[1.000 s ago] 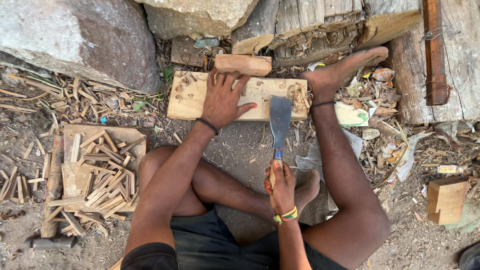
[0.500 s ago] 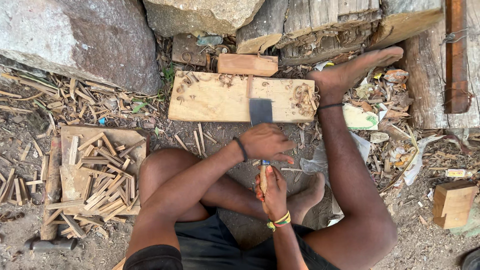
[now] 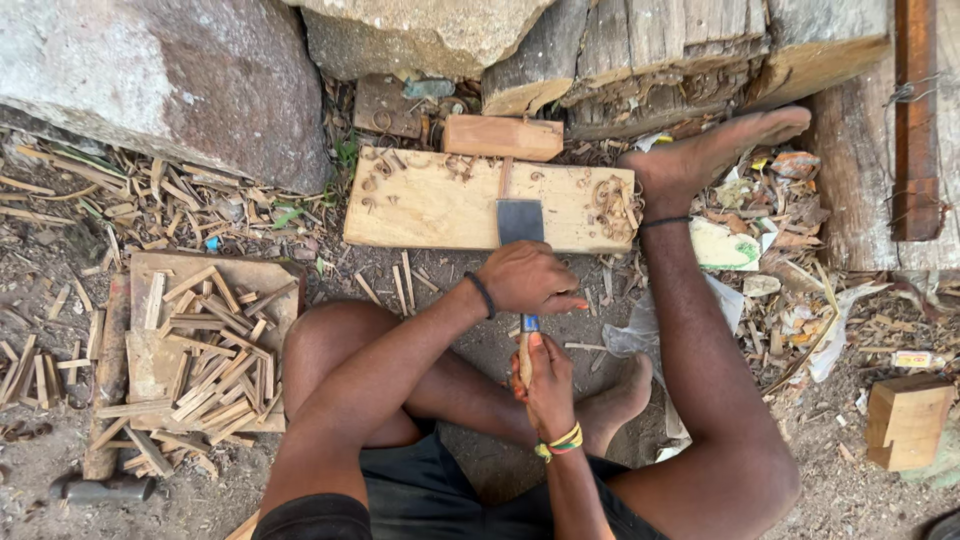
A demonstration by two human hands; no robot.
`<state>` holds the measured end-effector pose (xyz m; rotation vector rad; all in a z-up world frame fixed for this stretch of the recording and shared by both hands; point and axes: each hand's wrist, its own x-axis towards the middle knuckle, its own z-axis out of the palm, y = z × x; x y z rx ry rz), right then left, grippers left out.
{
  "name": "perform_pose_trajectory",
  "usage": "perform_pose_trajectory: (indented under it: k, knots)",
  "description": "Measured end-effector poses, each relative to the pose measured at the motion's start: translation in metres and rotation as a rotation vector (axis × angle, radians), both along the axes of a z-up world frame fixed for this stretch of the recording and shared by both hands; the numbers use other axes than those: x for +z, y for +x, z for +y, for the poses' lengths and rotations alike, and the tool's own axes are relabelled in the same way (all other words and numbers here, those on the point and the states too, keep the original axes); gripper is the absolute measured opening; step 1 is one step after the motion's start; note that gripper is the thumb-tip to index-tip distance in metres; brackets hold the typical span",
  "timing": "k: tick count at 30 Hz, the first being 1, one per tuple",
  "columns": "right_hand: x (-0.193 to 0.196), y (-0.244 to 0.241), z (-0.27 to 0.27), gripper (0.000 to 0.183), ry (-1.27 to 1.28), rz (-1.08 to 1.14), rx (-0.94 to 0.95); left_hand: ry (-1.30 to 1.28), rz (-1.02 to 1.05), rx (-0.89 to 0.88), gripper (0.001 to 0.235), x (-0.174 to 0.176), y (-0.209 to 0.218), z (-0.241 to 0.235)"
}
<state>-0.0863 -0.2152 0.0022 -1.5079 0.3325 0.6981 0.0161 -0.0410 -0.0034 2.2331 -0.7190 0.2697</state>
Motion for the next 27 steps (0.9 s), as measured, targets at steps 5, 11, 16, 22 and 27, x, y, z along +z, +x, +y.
perform_pose_trajectory:
  k: [5, 11, 16, 22, 27]
  knots:
    - [-0.002, 0.002, 0.007, 0.037, -0.055, 0.008, 0.009, -0.032, 0.026, 0.055, 0.048, -0.002, 0.001, 0.004]
    - [-0.009, 0.0, 0.02, 0.036, -0.085, -0.018, 0.015, -0.037, 0.052, 0.099, 0.046, -0.013, 0.003, 0.007]
    - [-0.013, 0.005, 0.026, 0.037, -0.125, -0.039, 0.033, -0.005, 0.023, 0.097, 0.048, -0.021, 0.01, 0.007]
    - [-0.023, 0.016, 0.029, 0.038, -0.126, -0.074, 0.052, 0.017, 0.065, 0.06, 0.051, -0.02, 0.021, 0.014]
    - [-0.028, 0.038, 0.033, 0.041, -0.14, -0.1, 0.072, 0.064, 0.19, 0.083, 0.048, -0.021, 0.048, 0.02]
